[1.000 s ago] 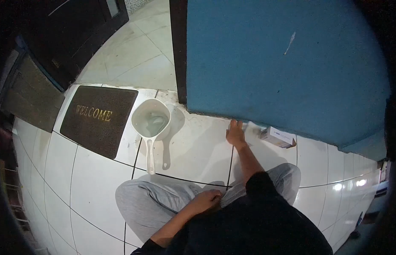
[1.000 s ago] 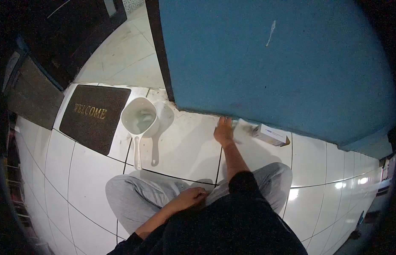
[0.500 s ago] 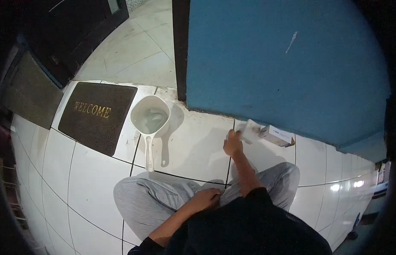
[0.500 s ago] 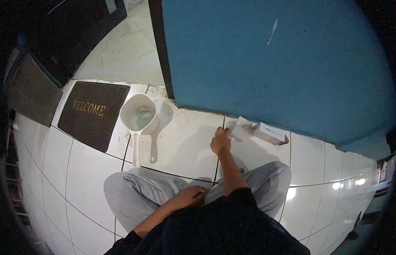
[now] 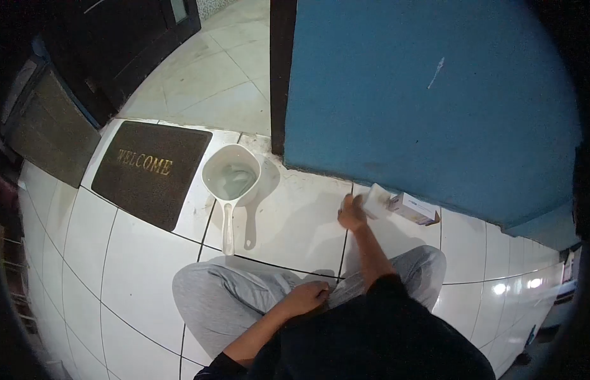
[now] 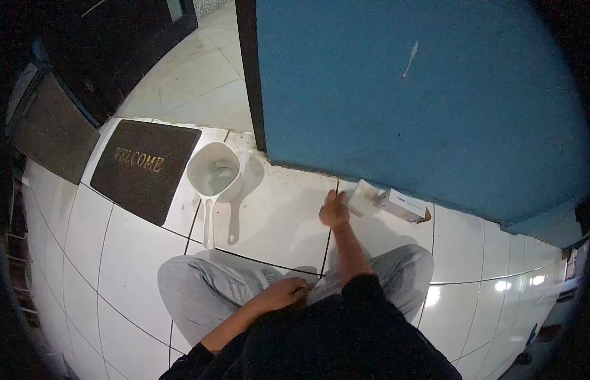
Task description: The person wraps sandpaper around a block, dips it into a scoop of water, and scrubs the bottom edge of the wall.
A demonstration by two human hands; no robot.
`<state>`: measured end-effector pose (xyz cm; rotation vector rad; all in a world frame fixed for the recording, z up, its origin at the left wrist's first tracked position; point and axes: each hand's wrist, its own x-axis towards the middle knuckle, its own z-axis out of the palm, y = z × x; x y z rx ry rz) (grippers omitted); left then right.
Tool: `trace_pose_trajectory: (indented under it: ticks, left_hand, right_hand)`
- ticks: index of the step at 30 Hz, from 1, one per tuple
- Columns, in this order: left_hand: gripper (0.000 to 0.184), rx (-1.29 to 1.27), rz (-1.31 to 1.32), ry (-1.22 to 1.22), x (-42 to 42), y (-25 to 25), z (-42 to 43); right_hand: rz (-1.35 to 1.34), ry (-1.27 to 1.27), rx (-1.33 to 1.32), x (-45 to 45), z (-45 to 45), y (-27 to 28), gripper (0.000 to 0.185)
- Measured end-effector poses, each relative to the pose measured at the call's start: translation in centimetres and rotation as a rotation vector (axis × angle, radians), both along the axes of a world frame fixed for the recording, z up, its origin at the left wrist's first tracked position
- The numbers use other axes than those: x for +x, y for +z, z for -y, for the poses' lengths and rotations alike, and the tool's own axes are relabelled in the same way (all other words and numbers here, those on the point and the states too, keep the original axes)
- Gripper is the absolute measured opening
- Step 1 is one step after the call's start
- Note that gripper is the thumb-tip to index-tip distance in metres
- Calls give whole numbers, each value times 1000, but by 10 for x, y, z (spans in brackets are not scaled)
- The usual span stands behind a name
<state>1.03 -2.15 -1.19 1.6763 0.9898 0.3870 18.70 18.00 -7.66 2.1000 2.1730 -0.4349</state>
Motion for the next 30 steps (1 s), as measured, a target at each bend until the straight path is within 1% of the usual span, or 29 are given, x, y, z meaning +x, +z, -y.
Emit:
trace_pose_trajectory:
  ticks: [1, 3, 4, 6, 7, 9, 11, 12, 15, 18, 19, 21, 22, 24, 25, 27, 30]
  left_hand:
    - [22, -5, 6, -2, 0, 0, 0]
    - [23, 24, -40, -49, 1, 4, -2]
    - [23, 17, -39, -54, 2, 7, -3]
    - [25, -34, -55, -75, -1, 14, -4]
    - [25, -33, -61, -79, -1, 15, -5]
    - [23, -10, 52, 39, -1, 18, -3]
    - [23, 19, 51, 20, -2, 16, -4]
    - [23, 41, 52, -3, -2, 15, -4]
    - [23, 24, 44, -6, -2, 13, -3]
    - [25, 63, 60, -4, -1, 1, 0]
    - [25, 60, 64, -6, -1, 3, 0]
    - [26, 24, 33, -2, -1, 10, -1]
    - [26, 23, 35, -8, -1, 13, -3]
    - [27, -49, -9, -40, -1, 20, -4]
    - [27, -51, -16, -47, -2, 22, -5]
    - [27, -63, -18, -29, -2, 26, -6]
    - [26, -41, -22, -26, -3, 11, -4]
  right_hand:
    - [50, 26, -7, -9, 21, 18, 53]
    - [-184, -201, -64, -9, 27, 16, 54]
    - [-115, -163, 62, -9, 20, 3, 55]
    - [-53, -136, 178, -3, 9, -15, 55]
    - [-106, -126, 164, -1, -7, -10, 55]
    - [-159, -112, 150, 1, -31, 2, 55]
    - [-144, -192, 14, -2, -47, 26, 56]
    - [-144, -186, 18, -2, -49, 28, 56]
    - [-136, -172, -10, -3, -46, 34, 57]
    - [-144, -168, -34, -1, -9, 26, 56]
    - [-34, -8, -1, -1, 11, 22, 53]
    - [78, 147, 28, -5, 26, 16, 51]
    - [-35, -16, 28, -8, 28, 12, 51]
    - [-156, -188, 24, -8, 27, 9, 51]
    - [-175, -180, 101, -8, 19, 13, 50]
    - [-209, -177, 152, -9, -2, 27, 48]
    - [-181, -170, 149, -4, -36, 27, 49]
